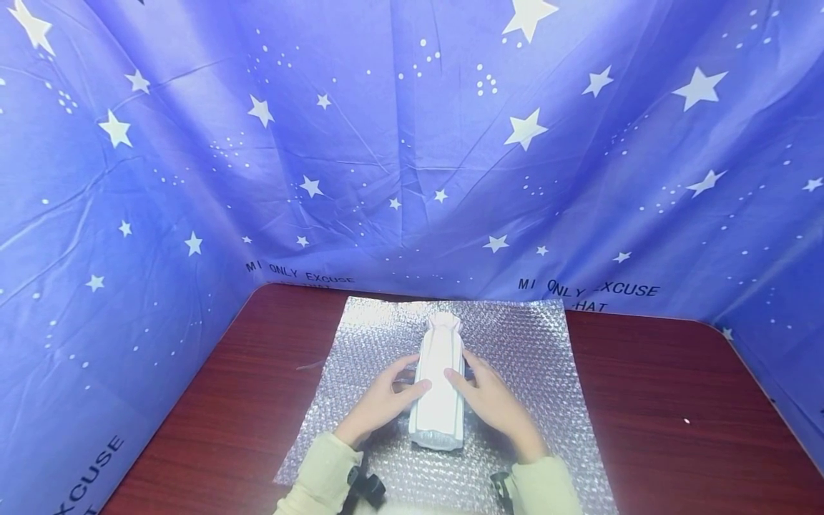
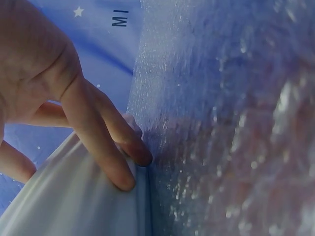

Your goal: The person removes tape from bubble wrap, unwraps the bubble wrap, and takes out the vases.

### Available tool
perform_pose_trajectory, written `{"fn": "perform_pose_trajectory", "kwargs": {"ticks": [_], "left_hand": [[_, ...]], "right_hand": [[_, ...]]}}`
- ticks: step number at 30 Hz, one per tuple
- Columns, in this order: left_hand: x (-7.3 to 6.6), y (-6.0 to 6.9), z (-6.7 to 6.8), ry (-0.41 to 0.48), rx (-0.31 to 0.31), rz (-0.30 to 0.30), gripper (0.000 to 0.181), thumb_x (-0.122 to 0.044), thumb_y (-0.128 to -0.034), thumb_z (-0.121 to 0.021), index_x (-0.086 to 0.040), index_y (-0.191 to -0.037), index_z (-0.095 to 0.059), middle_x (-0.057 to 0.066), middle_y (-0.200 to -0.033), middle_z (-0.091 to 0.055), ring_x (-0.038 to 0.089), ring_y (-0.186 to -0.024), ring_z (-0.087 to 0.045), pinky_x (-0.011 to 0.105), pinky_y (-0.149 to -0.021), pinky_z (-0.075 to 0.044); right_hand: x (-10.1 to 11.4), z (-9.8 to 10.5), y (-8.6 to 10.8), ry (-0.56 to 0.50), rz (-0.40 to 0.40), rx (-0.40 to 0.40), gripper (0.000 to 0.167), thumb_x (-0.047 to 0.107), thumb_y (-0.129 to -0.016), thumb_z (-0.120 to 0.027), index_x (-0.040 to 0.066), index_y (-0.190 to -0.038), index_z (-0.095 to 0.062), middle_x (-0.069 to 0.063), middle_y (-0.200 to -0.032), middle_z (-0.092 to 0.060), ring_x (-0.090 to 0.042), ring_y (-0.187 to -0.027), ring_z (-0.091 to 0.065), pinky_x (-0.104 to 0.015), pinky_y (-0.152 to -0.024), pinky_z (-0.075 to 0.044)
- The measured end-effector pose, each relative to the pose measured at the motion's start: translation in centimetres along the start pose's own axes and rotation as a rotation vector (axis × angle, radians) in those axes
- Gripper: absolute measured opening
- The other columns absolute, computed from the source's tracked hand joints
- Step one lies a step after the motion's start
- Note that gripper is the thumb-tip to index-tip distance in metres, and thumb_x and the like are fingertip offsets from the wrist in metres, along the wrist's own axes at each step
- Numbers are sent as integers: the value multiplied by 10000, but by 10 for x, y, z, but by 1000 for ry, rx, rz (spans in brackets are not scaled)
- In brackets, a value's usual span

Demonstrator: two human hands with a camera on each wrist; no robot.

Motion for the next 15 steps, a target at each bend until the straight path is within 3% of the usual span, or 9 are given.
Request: {"fn": "perform_pose_trajectory", "kwargs": {"ticks": [10, 15], "left_hand": [[-2, -1, 0, 14, -6, -15, 618, -297, -955, -666, -117, -1494, -420, 178, -1281, -588, 267, -1031, -665, 330, -737, -604], [-2, 0, 0, 22, -7, -10, 619, -307, -956, -664, -111, -1492, -422, 180, -1280, -588, 258, -1023, -663, 332, -735, -603]], "right_hand": [[3, 1, 0, -26, 17, -10, 718, 370, -1031, -520, -49, -1539, -233, -322, -1377, -492, -191, -687, -695, -317, -657, -595], [2, 2, -1, 3, -2, -29, 729, 398, -1024, -524, -41, -1538, -250, -301, -1300, -564, -187, -654, -687, -346, -674, -591]]}}
Point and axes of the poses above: each hand's wrist, its own y-axis away from the middle knuckle, its own z-axis out of the back of the hand, x = y × z, the point moved 4 cm from there along -y, towards the middle knuckle
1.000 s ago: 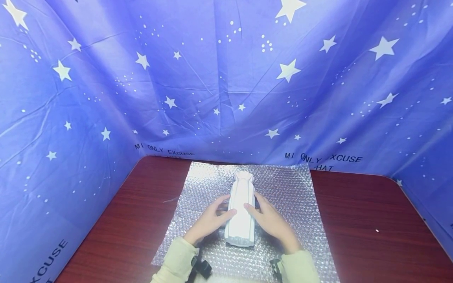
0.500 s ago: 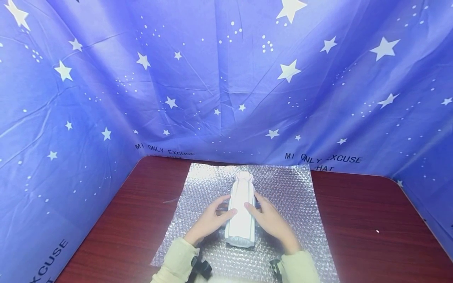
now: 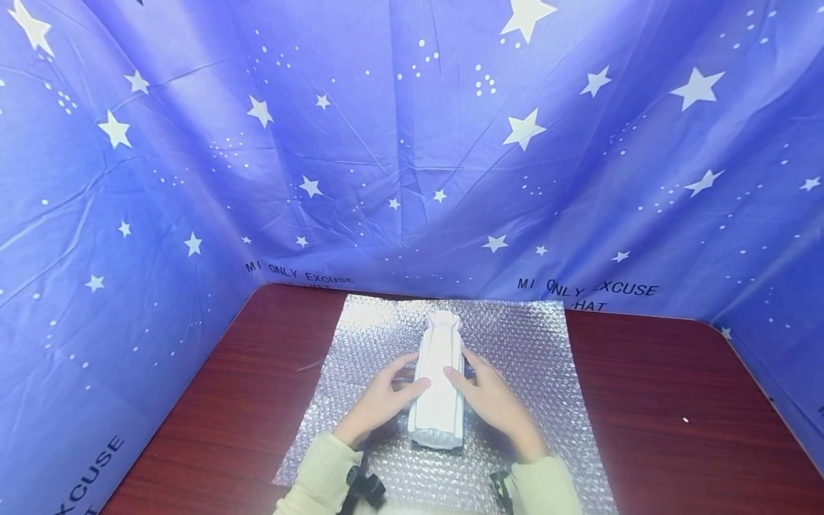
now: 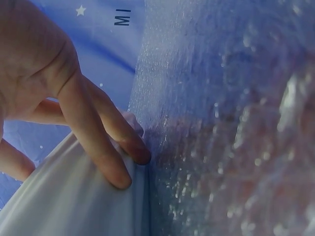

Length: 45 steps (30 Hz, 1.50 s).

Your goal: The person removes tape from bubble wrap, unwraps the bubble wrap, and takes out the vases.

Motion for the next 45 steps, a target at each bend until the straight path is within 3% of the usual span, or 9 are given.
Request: {"fn": "perform_pose_trajectory", "kwargs": {"ticks": [12, 18, 20, 26, 34, 39, 45], "left_hand": [[2, -2, 2, -34, -13, -9, 634, -320, -944, -675, -72, -1476, -436, 187, -1255, -607, 250, -1008, -658, 339, -813, -584], [3, -2, 3, -50, -25, -8, 636, -332, -943, -675, -81, -1477, -440, 180, -1263, -604, 238, -1011, -647, 332, -830, -574], [3, -2, 3, -53, -28, -8, 634, -332, -943, -675, -85, -1478, -440, 178, -1270, -599, 234, -1014, -643, 328, -836, -570], [1, -1, 3, -12, -26, -10, 639, -308, -941, -680, -90, -1486, -429, 187, -1285, -581, 244, -1016, -646, 333, -810, -583], [-5, 2, 4, 26, -27, -25, 628, -284, -940, -686, -124, -1490, -431, 182, -1292, -582, 236, -1002, -655, 326, -774, -592], [-10, 3, 6, 44, -19, -41, 633, -279, -940, -686, -141, -1497, -419, 190, -1302, -577, 262, -1031, -663, 333, -795, -593], [-14, 5, 9, 52, -7, -67, 638, -257, -935, -693, -152, -1499, -415, 206, -1328, -553, 284, -1065, -654, 343, -810, -593]], "right_hand": [[2, 0, 1, 41, -19, -16, 750, 424, -1015, -532, -48, -1532, -261, -266, -1244, -610, -182, -641, -671, -352, -685, -577], [4, 0, 2, 34, -27, -23, 751, 411, -1011, -544, -65, -1523, -268, -181, -1005, -699, -186, -625, -666, -357, -656, -572], [5, 0, 2, 28, -24, -24, 748, 404, -1011, -546, -67, -1521, -268, -183, -1001, -699, -189, -619, -664, -356, -648, -571], [7, 0, 3, 22, -15, -35, 738, 391, -1011, -552, -53, -1527, -268, -213, -1043, -690, -198, -606, -656, -369, -635, -573], [10, 1, 2, 43, 2, -53, 734, 391, -1004, -563, -35, -1530, -278, -168, -932, -718, -200, -606, -638, -399, -595, -556], [13, 2, 4, 23, 13, -57, 726, 396, -1002, -568, 17, -1548, -274, -272, -1142, -674, -182, -667, -666, -371, -607, -564], [17, 2, 6, -13, 41, -56, 737, 388, -999, -577, 29, -1557, -255, -296, -1505, -387, -261, -915, -707, -337, -701, -596]]}}
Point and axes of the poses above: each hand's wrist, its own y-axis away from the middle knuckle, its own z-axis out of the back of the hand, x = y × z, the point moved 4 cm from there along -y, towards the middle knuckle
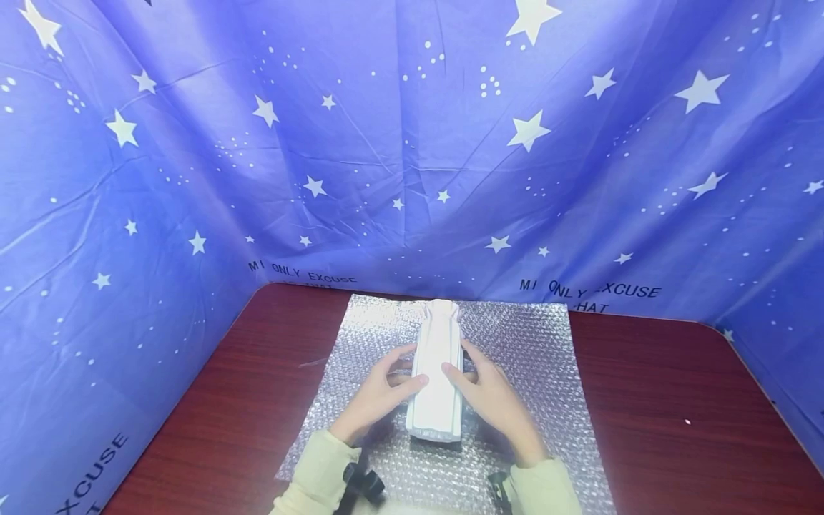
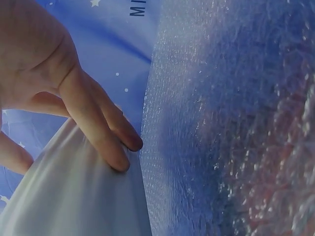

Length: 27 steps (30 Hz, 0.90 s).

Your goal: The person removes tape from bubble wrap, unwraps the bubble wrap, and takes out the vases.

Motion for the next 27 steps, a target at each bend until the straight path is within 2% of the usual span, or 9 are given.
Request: {"fn": "perform_pose_trajectory", "kwargs": {"ticks": [3, 6, 12, 17, 27], "left_hand": [[-1, 0, 1, 8, -2, 4, 649, -251, -926, -703, -151, -1498, -412, 209, -1328, -545, 280, -1061, -649, 347, -809, -593], [-1, 1, 2, 15, -11, 12, 664, -252, -915, -717, -147, -1495, -412, 202, -1321, -542, 271, -1056, -648, 348, -814, -589], [-4, -1, 5, 27, -21, -6, 680, -239, -899, -740, -135, -1489, -418, 194, -1316, -541, 268, -1049, -644, 343, -810, -585], [-7, -1, 8, 28, -36, -13, 698, -216, -888, -752, -125, -1491, -413, 194, -1324, -545, 279, -1059, -641, 343, -817, -584], [-9, 0, 13, 44, -76, -23, 763, -169, -850, -788, -129, -1499, -389, 198, -1365, -515, 319, -1119, -614, 373, -841, -587]], "right_hand": [[2, -1, 1, -25, 23, -2, 734, 380, -996, -586, 30, -1554, -262, -299, -1506, -380, -325, -1035, -687, -326, -735, -603], [3, -2, 1, -50, 48, -9, 712, 360, -996, -593, 45, -1551, -277, -295, -1490, -404, -360, -1085, -668, -309, -741, -603], [6, -2, 1, -64, 90, -34, 681, 324, -992, -609, 60, -1541, -305, -294, -1450, -448, -366, -1071, -670, -307, -735, -603], [8, -5, 0, -50, 88, -48, 706, 337, -981, -625, 76, -1547, -293, -294, -1480, -416, -404, -1117, -643, -354, -783, -605], [18, -10, -5, -58, 120, -54, 736, 277, -957, -666, 59, -1543, -279, -305, -1491, -385, -450, -1148, -609, -379, -776, -608]]}}
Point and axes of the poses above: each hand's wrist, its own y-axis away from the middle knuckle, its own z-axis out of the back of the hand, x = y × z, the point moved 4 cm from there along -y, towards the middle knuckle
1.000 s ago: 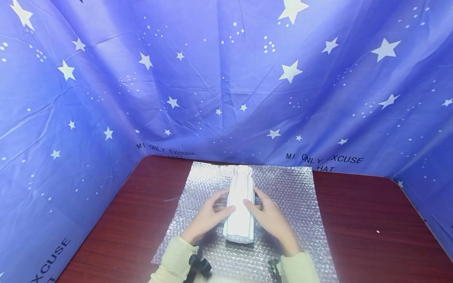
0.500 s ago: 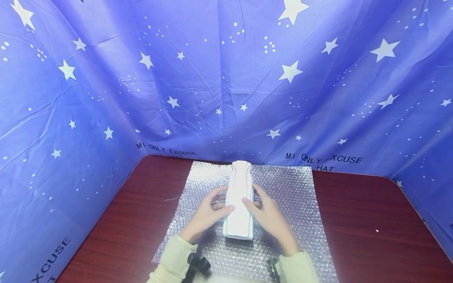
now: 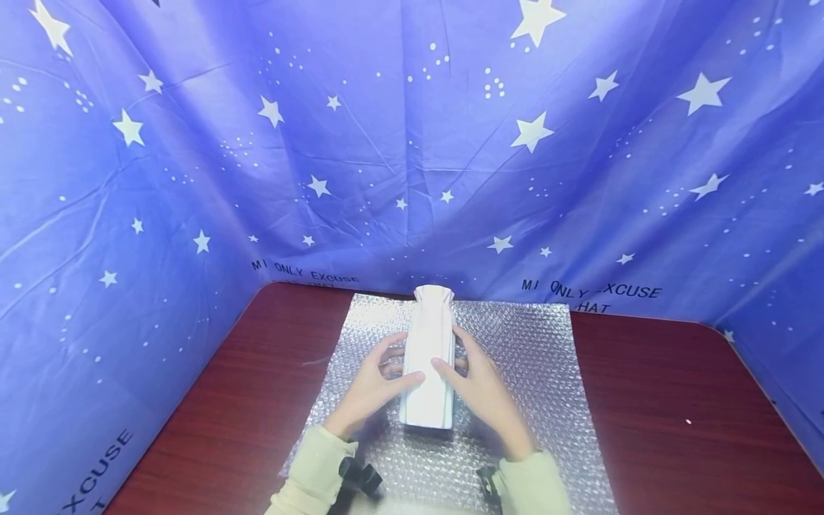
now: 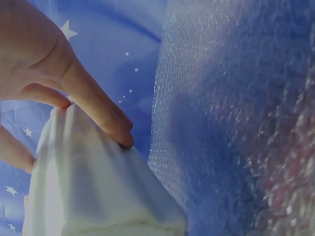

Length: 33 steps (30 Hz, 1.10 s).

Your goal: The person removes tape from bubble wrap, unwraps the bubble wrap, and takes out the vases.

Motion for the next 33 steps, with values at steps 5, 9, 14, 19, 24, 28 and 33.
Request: {"fn": "perform_pose_trajectory", "kwargs": {"ticks": [5, 9, 14, 19, 24, 28, 33], "left_hand": [[-1, -1, 4, 6, -22, -15, 781, -149, -836, -799, -143, -1499, -387, 194, -1375, -509, 324, -1138, -604, 379, -852, -585], [-2, -1, 8, 12, -34, -22, 788, -137, -833, -800, -143, -1499, -377, 198, -1386, -495, 333, -1154, -595, 385, -859, -584], [-5, -1, 13, 15, -53, -30, 798, -130, -827, -805, -147, -1498, -375, 194, -1387, -488, 339, -1166, -587, 378, -870, -580], [-6, -2, 19, 30, -69, -29, 806, -140, -825, -810, -146, -1499, -368, 184, -1389, -478, 335, -1182, -580, 375, -873, -579], [-8, -2, 25, 15, -92, -32, 808, -151, -822, -814, -158, -1499, -374, 176, -1391, -474, 323, -1182, -579, 364, -881, -574], [-10, -1, 29, -4, -112, -44, 816, -129, -804, -821, -157, -1493, -383, 169, -1395, -485, 328, -1189, -571, 368, -906, -561], [-13, -1, 34, -53, -137, -79, 822, -111, -791, -821, -156, -1489, -389, 147, -1411, -505, 314, -1202, -569, 391, -951, -523]], "right_hand": [[2, -2, -4, 2, 5, -6, 762, 282, -945, -681, 57, -1545, -270, -308, -1511, -353, -470, -1177, -583, -403, -805, -602], [4, -5, -8, -9, 10, -12, 769, 287, -932, -698, 68, -1540, -281, -290, -1522, -349, -476, -1189, -573, -404, -812, -601], [9, -8, -12, -13, 29, -18, 788, 274, -917, -717, 66, -1539, -279, -283, -1525, -349, -477, -1199, -564, -393, -808, -601], [15, -11, -16, -15, 38, -13, 807, 278, -909, -727, 74, -1542, -271, -286, -1528, -339, -478, -1208, -557, -402, -820, -598], [18, -16, -22, -30, 32, -9, 790, 253, -903, -735, 91, -1536, -291, -275, -1513, -360, -472, -1209, -559, -384, -809, -602], [20, -19, -26, -29, 38, -9, 789, 239, -894, -745, 94, -1533, -304, -263, -1516, -364, -462, -1211, -562, -374, -798, -604], [23, -24, -30, -46, 63, -6, 798, 211, -881, -758, 93, -1533, -314, -243, -1513, -377, -467, -1214, -558, -396, -820, -599]]}}
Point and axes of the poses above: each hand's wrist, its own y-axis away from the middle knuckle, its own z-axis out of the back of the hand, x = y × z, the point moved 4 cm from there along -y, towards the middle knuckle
